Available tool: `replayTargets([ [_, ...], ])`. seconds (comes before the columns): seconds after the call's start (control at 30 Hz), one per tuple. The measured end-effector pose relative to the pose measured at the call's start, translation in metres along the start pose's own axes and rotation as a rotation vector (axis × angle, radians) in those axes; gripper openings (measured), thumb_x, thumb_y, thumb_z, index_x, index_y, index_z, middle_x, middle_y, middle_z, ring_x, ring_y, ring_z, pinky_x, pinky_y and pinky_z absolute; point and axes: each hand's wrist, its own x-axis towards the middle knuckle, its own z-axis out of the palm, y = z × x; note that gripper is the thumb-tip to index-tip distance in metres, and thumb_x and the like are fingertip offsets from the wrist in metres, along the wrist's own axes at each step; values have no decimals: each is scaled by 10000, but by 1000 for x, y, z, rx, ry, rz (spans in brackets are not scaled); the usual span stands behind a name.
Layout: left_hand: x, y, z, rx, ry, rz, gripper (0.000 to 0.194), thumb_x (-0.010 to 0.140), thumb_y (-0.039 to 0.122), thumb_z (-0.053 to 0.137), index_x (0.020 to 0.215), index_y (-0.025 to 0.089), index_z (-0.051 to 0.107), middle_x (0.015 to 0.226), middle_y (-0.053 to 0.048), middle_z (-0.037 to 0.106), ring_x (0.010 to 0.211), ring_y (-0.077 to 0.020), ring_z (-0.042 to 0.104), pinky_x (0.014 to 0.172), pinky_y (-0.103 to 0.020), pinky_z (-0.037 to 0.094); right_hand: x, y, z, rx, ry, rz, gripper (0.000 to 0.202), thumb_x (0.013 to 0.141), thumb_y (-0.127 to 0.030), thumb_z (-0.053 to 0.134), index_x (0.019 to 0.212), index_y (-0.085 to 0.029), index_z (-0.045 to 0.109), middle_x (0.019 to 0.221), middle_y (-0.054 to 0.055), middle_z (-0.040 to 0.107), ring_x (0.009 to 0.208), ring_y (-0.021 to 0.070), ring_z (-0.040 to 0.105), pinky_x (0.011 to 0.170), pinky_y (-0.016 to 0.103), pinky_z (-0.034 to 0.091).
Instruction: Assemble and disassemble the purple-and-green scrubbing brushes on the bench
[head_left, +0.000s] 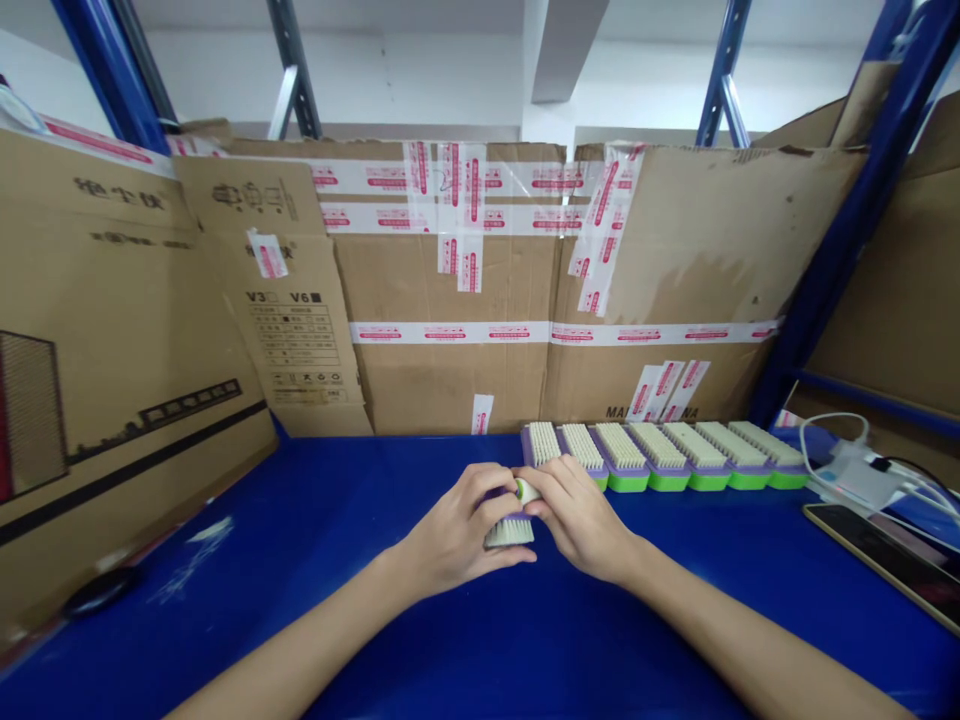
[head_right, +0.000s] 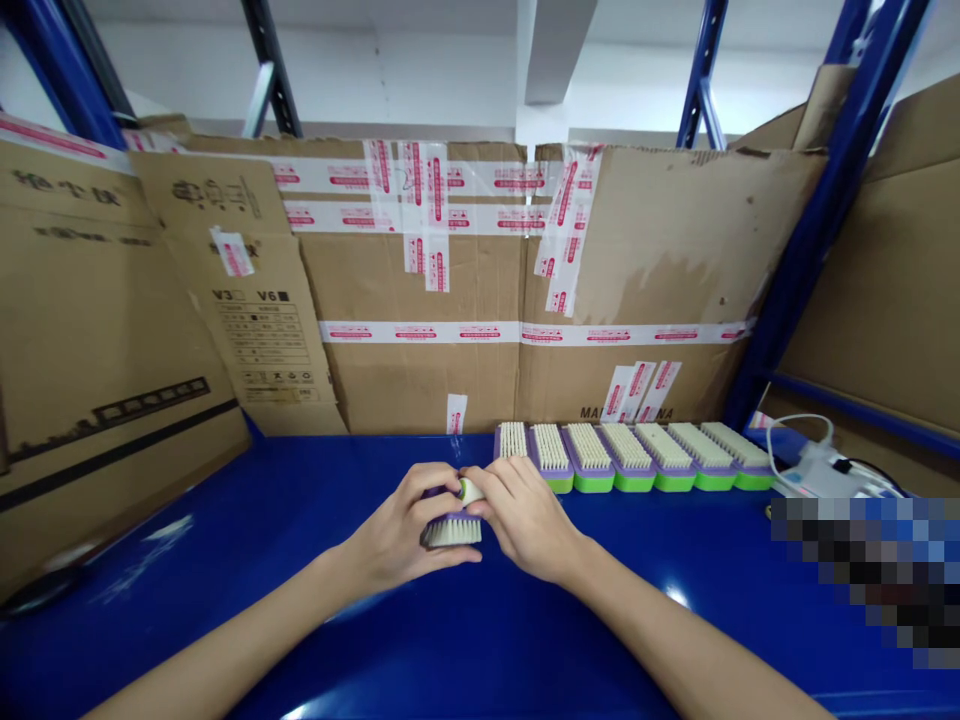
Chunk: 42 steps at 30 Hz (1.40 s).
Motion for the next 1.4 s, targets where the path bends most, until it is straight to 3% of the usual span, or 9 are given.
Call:
replayTargets([
  [0.5,0,0,1,106,11,85,414,1056,370,814,1360,191,597,1259,-136,693,1216,-297,726,1006,-484,706,1,2,3,64,-7,32,348,1243,-331,422,1560,-228,521,1232,130,749,1037,287,687,924,476,602],
  [0.7,1,0,1,122,4,115,323,1083,344,773,1308,189,602,1238,-133,709,1193,-290,719,981,-471,703,2,0,3,92,-26,49,371,1236,-411,465,1555,-226,510,1259,137,741,1083,294,696,961,489,613],
  [0.9,7,3,-1,142,-29,123,296,1075,296,771,1275,201,574,1221,-123,718,1105,-267,743,919,-443,679,1,1,5,90,-30,35,244,1238,-366,460,1393,-214,571,1129,104,722,982,272,653,865,429,579],
  [1.2,6,8,-2,207,-49,117,298,1001,226,822,1188,219,590,1235,-117,703,994,-226,709,849,-389,630,-3,2,9,30,-44,-4,222,1243,-374,445,1303,-212,586,1086,96,701,939,267,613,817,405,525],
  [1.4,8,10,-4,246,-61,151,215,1026,202,770,1157,191,600,1189,-114,694,1048,-240,724,810,-374,605,-4,2,8,-23,-66,-31,209,1242,-361,455,1253,-206,596,1052,89,696,907,261,599,799,393,498],
])
